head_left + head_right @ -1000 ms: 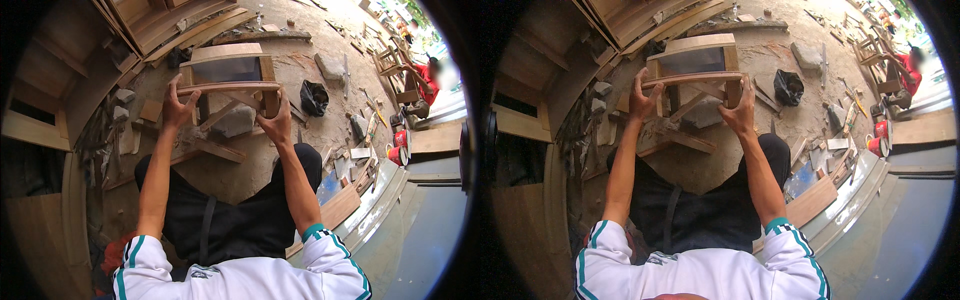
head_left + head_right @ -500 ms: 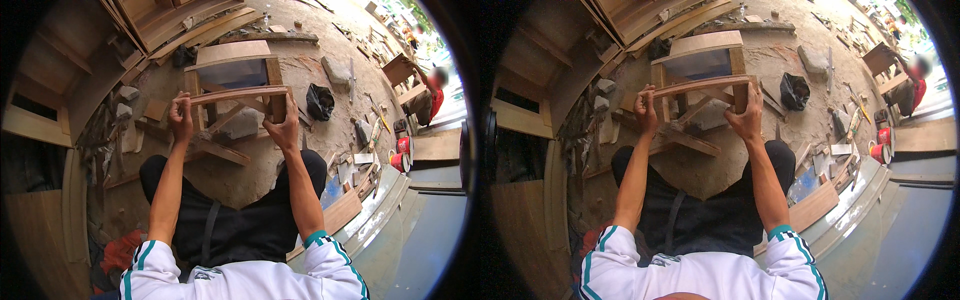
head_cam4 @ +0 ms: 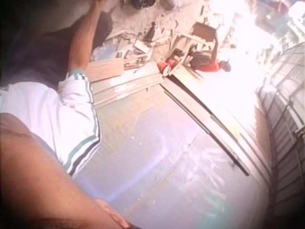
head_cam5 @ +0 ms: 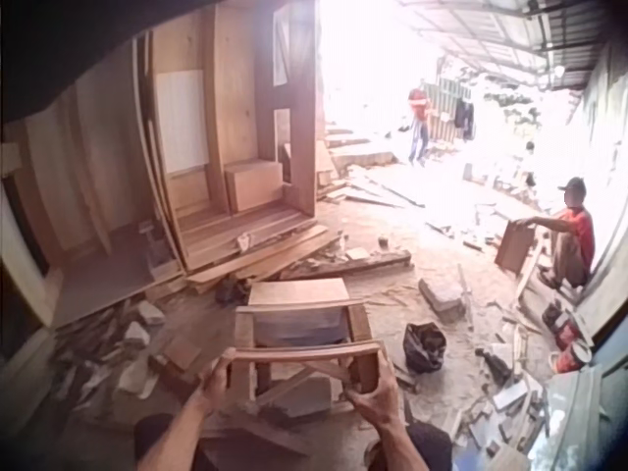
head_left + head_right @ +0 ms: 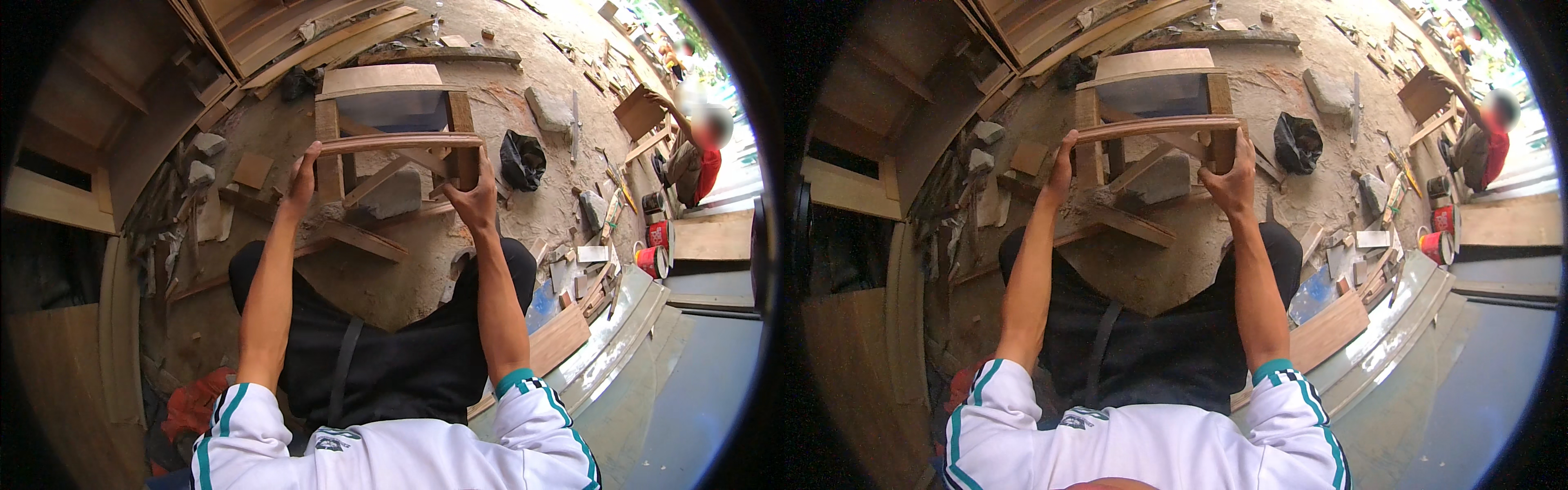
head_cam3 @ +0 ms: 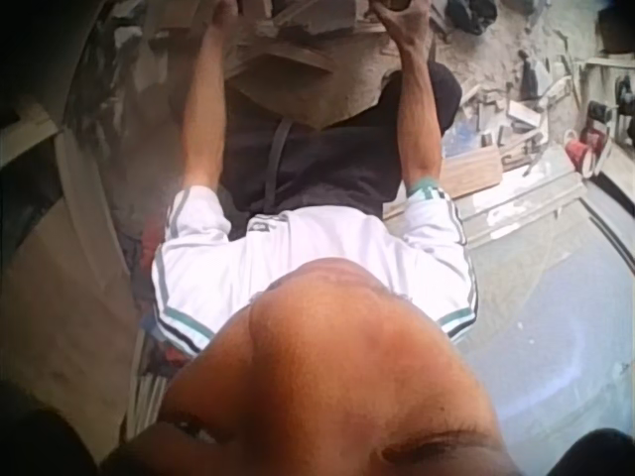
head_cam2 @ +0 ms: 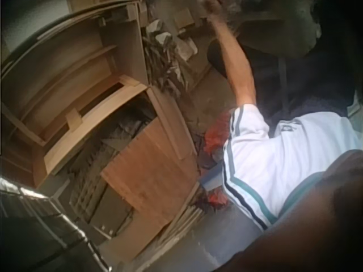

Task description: The person assembles a small wooden frame by hand, using a hammer to drive nails into the joints. They adjust the frame pieces, hammer nails, and finally place a white board on top of the assembled frame.

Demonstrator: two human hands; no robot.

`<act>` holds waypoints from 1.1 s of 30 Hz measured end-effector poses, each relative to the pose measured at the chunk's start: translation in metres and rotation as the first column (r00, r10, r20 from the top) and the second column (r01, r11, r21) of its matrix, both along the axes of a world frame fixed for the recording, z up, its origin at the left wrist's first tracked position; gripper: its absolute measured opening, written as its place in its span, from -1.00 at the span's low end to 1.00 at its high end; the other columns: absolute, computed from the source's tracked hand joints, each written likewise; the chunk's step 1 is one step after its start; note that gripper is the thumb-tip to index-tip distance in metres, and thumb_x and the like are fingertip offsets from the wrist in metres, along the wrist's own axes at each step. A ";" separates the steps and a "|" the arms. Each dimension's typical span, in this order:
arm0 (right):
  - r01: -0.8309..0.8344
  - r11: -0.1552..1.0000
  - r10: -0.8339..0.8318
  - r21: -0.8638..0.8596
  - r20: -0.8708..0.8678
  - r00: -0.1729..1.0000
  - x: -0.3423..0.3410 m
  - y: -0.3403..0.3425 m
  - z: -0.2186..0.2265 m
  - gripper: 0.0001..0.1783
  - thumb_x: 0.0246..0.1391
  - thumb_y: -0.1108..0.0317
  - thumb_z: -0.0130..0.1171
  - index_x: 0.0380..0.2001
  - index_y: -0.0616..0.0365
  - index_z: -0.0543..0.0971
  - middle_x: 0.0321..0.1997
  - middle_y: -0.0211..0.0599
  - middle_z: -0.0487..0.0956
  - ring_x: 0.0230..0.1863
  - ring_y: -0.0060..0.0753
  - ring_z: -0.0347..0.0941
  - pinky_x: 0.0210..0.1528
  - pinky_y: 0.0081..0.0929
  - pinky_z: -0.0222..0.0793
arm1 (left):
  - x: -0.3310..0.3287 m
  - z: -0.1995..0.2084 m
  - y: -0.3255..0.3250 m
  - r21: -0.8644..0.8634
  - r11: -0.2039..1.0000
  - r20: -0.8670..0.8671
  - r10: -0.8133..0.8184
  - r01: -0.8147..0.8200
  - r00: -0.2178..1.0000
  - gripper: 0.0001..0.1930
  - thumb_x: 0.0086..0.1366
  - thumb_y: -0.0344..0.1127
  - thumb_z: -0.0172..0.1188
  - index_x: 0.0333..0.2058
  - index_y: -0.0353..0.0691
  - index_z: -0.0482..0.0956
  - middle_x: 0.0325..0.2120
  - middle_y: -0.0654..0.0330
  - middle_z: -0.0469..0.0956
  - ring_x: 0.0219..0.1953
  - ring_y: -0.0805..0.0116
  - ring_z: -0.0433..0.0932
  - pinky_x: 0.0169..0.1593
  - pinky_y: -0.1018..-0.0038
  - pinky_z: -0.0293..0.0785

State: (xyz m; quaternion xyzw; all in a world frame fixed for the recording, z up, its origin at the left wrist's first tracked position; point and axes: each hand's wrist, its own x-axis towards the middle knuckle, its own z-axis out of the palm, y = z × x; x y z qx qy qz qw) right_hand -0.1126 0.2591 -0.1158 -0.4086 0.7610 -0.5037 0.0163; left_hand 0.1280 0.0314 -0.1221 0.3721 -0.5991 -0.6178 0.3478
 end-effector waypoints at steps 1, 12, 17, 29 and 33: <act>0.002 1.000 -0.002 0.002 0.040 0.999 0.000 -0.001 0.000 0.06 -0.33 0.28 0.40 0.31 0.45 0.22 0.22 0.16 0.38 0.28 0.12 0.30 0.38 -0.16 0.20 | 0.001 -0.003 -0.005 0.017 1.000 0.034 -0.006 0.006 0.999 -0.28 0.35 0.25 0.05 0.14 -0.36 0.43 0.01 0.14 0.41 0.11 0.31 0.35 0.21 0.47 0.19; -0.111 0.984 0.149 -0.141 0.300 0.942 -0.041 0.005 -0.001 -0.13 0.11 0.24 0.31 0.35 0.46 0.16 0.30 0.11 0.34 0.32 -0.14 0.30 0.30 -0.31 0.25 | -0.035 -0.005 -0.006 0.108 0.977 0.066 0.177 -0.183 0.982 -0.44 0.27 0.20 0.12 -0.45 -0.32 0.48 -0.53 0.36 0.24 -0.41 0.50 0.24 -0.31 0.43 0.19; -0.010 0.999 0.046 -0.052 0.749 0.661 -0.108 0.031 -0.007 -0.15 0.09 0.50 0.07 0.46 -0.03 0.08 0.45 -0.17 0.23 0.20 -0.18 0.37 0.07 -0.23 0.43 | -0.056 0.026 0.025 0.069 0.971 0.093 0.222 -0.228 0.971 -0.43 0.26 0.19 0.13 -0.53 -0.33 0.46 -0.56 0.31 0.29 -0.42 0.47 0.26 -0.32 0.40 0.23; -0.259 0.938 0.239 0.231 0.110 0.965 -0.122 0.004 -0.058 -0.11 -0.09 0.28 0.52 0.26 0.16 0.24 0.10 0.01 0.53 0.11 -0.22 0.49 0.11 -0.32 0.41 | -0.045 0.027 0.006 -0.147 0.968 0.270 0.237 -0.203 0.933 -0.34 0.22 0.29 0.09 -0.54 -0.35 0.49 -0.55 0.29 0.32 -0.38 0.40 0.32 -0.27 0.41 0.28; 0.091 0.983 -0.071 0.157 -0.131 0.989 -0.131 0.007 -0.042 -0.12 -0.14 0.16 0.55 0.17 0.23 0.29 0.07 0.10 0.51 0.07 -0.01 0.51 0.08 -0.20 0.44 | -0.041 0.022 0.003 -0.059 0.943 0.261 0.331 -0.327 0.907 -0.31 0.24 0.31 0.08 -0.34 -0.40 0.55 -0.43 0.25 0.39 -0.32 0.42 0.31 -0.24 0.40 0.26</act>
